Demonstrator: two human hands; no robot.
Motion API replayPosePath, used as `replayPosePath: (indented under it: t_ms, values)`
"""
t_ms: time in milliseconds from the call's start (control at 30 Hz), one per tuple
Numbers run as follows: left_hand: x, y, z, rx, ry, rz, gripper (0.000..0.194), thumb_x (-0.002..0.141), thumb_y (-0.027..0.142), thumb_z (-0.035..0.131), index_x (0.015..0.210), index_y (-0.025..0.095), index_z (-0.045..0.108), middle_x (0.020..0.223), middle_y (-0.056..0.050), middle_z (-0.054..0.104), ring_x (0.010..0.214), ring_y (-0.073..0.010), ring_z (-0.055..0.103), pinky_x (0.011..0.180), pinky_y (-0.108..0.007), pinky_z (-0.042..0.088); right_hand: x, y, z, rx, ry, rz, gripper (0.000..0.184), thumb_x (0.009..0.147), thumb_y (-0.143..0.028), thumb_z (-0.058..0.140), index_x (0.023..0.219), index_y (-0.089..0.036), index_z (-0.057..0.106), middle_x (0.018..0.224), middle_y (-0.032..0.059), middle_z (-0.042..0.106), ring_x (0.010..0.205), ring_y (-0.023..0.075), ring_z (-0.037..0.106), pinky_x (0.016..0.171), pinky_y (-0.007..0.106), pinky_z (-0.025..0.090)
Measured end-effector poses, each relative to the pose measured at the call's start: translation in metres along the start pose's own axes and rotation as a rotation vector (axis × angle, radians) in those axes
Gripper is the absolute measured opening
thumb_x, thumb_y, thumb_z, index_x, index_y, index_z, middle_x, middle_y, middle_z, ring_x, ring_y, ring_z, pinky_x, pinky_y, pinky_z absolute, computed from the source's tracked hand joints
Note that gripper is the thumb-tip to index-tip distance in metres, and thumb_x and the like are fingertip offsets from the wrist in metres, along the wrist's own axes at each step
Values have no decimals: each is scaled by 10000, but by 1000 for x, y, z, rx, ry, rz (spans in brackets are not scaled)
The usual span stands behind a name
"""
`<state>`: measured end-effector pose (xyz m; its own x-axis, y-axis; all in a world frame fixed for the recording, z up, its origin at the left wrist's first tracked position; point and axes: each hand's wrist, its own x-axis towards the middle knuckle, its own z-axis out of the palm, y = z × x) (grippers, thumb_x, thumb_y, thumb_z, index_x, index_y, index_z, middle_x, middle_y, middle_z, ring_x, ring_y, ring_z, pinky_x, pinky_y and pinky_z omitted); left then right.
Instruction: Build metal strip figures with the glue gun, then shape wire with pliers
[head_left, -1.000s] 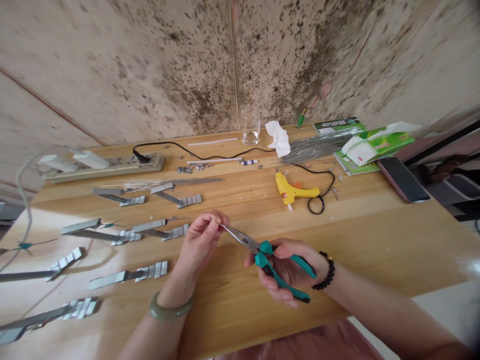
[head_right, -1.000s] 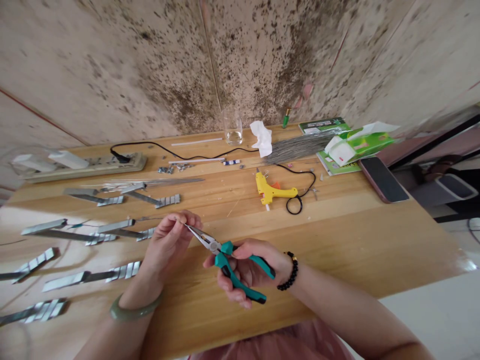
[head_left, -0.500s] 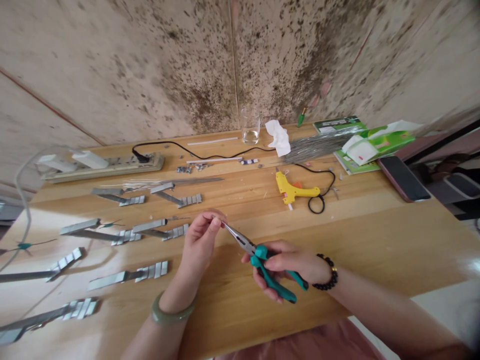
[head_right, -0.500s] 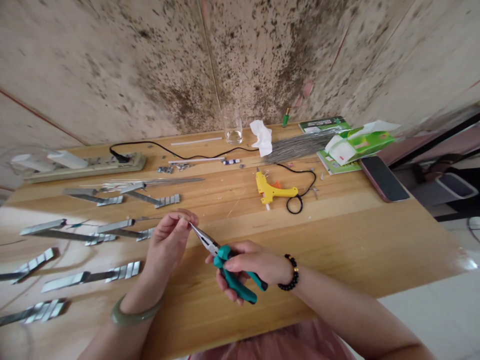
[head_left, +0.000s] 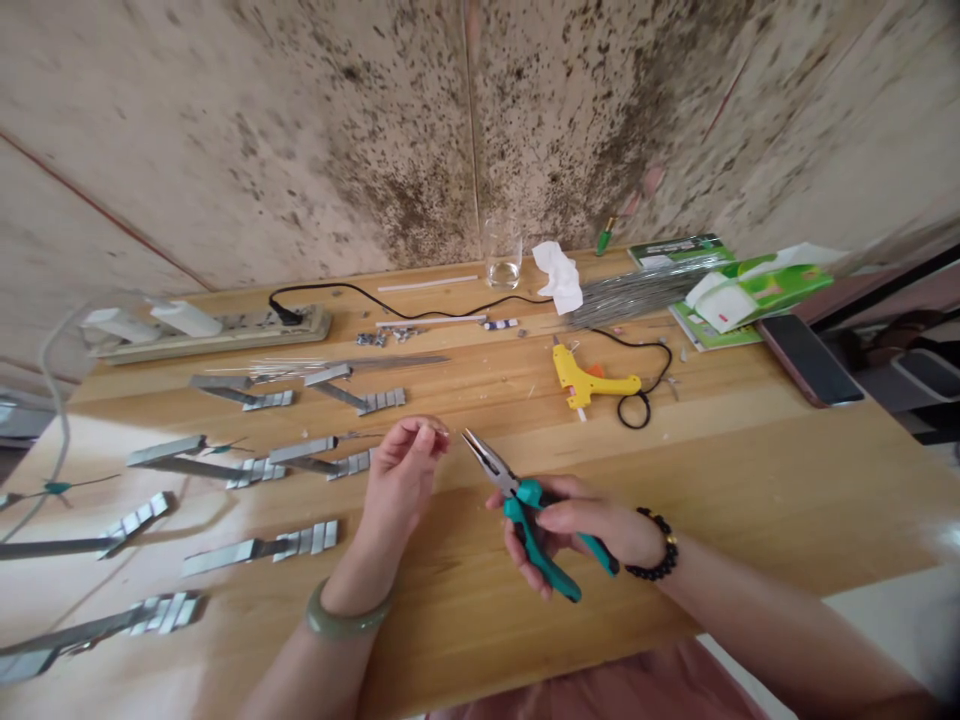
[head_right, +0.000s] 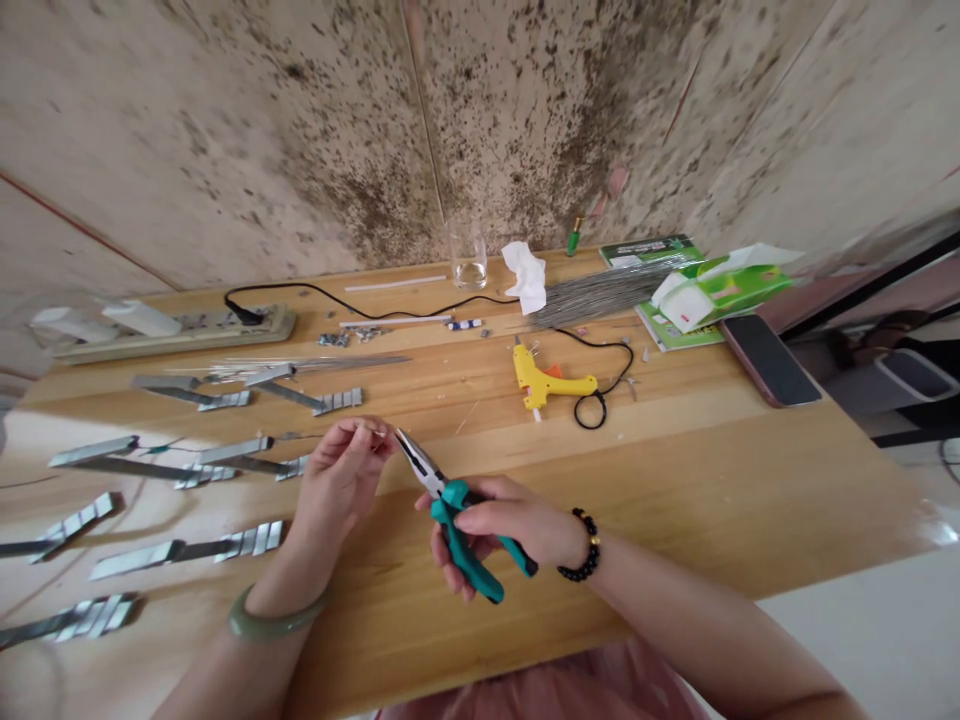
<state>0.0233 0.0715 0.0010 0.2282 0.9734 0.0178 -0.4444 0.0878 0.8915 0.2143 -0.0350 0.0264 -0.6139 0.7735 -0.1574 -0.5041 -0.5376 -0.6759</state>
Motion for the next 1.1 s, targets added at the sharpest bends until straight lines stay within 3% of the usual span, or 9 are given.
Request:
replayPosePath:
  t_ms: [300,667,1100]
  values:
    - [-4,3,4,-76,-62,-62,128,737,287,739,738,201,644,747,1,595,720,-119,554,693,-258,457,2,1,-5,225,-148,102,443,815,-328,528,1195,-101,514,872,94,653,655,192,647,506,309,526]
    - [-7,1,3,-73,-126,-64,85,781,265,697,762,199,647,774,-7,584,767,-131,551,716,-272,458,1,0,-4,240,-142,128,452,820,-334,554,1206,-102,515,815,67,640,614,169,631,446,248,478]
    - [-8,3,5,-112,-74,-133,133,737,280,739,728,204,631,763,-1,582,754,-129,548,712,-272,462,2,2,-4,239,-113,92,445,819,-326,553,1197,-93,527,824,79,644,632,169,636,500,294,538]
